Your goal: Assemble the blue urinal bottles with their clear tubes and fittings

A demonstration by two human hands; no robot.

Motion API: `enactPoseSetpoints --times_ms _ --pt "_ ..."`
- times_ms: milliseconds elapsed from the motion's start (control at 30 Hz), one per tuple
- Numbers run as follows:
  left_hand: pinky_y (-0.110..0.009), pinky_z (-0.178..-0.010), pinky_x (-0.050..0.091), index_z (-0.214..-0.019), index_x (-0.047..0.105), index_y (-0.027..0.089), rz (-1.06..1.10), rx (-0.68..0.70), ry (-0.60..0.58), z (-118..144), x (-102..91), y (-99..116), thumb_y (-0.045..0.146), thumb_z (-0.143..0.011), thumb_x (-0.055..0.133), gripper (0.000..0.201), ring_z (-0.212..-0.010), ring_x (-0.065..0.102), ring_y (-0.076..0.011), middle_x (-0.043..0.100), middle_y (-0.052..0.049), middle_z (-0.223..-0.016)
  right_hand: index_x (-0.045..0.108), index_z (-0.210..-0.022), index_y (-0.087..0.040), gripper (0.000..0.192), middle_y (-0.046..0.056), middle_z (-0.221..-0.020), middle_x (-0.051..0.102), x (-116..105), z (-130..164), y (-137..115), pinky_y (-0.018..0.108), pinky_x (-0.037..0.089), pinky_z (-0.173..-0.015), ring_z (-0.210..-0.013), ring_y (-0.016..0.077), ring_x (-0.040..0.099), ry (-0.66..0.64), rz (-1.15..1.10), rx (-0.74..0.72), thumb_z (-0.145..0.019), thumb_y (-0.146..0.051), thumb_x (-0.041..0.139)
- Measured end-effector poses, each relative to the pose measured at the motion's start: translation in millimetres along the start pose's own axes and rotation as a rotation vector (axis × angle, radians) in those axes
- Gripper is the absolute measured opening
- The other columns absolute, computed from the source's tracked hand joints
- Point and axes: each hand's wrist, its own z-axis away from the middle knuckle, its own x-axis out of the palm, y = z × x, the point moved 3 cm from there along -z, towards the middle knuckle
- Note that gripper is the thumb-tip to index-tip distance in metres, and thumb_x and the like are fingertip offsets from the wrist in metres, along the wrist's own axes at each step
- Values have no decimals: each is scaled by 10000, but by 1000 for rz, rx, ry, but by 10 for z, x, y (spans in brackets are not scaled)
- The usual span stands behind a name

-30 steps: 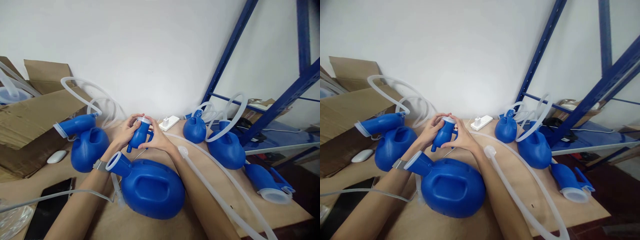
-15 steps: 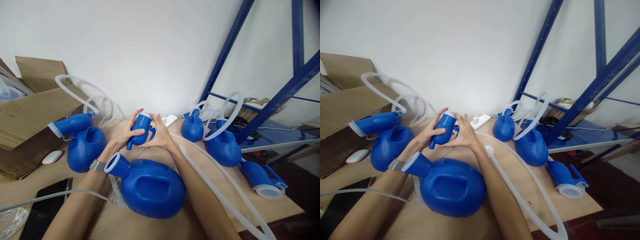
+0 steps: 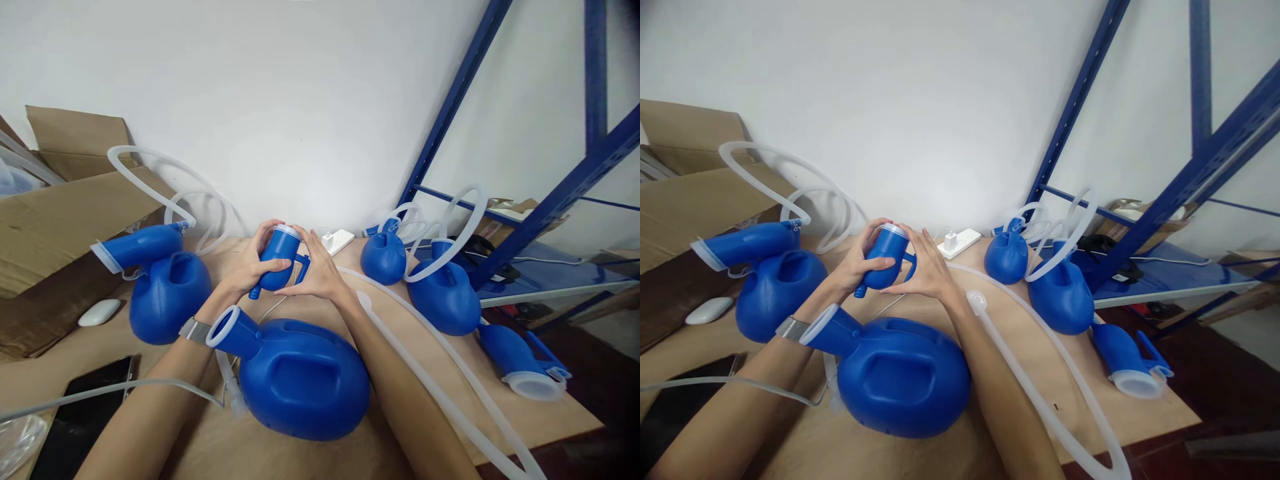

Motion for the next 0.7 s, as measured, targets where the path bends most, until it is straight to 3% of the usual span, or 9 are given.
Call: enactPoseSetpoints --times_ms 133,233,300,367,467,567,700 --pt "-384 -981 518 -1360 429 236 28 -3 61 -33 -28 -55 378 -646 858 845 -1239 532 -305 509 -93 -1353 65 -1604 -303 1469 68 -1709 104 48 13 56 527 230 -1464 -1646 207 218 6 -104 27 -418 -765 799" --pt "-352 -850 575 -1383 405 261 124 -25 142 -40 -65 -113 364 -656 850 859 -1128 583 -275 499 -95 -1336 -40 -1596 -341 1581 94 -1702 115 59 16 126 526 357 -1399 -1609 225 303 36 -263 97 -352 -706 866" --pt "-339 -760 602 -1393 377 279 211 -54 177 -32 -86 -136 362 -652 849 882 -1061 614 -266 484 -103 -1351 63 -1591 -358 1449 84 -1651 292 63 6 166 495 403 -1369 -1548 203 407 0 -392 161 -423 -693 852" --pt "-346 -709 618 -1385 365 285 261 -84 175 -20 -101 -133 356 -632 858 903 -990 646 -257 467 -110 -1368 303 -1535 -345 1087 59 -1535 483 59 -11 198 402 483 -1303 -1428 153 532 -28 -531 235 -606 -730 714" --pt "-380 -696 632 -1379 366 283 284 -111 111 -4 -116 -93 331 -617 861 910 -900 678 -246 468 -112 -1373 560 -1363 -285 720 40 -1319 655 33 -42 229 189 605 -1001 -1129 57 658 1 -715 335 -781 -706 514" --pt "-392 -681 637 -1413 366 285 293 -111 57 10 -134 -55 315 -632 847 918 -877 679 -240 473 -121 -1403 616 -1282 -266 630 19 -1160 694 5 -58 223 105 597 -793 -982 18 644 3 -817 361 -748 -599 654" --pt "-395 -695 640 -1438 373 297 322 -115 5 24 -148 -61 299 -641 843 925 -905 676 -238 427 -124 -1501 565 -1256 -292 671 -9 -1027 637 -18 -51 185 137 628 -746 -871 -4 623 -34 -884 309 -666 -539 768"
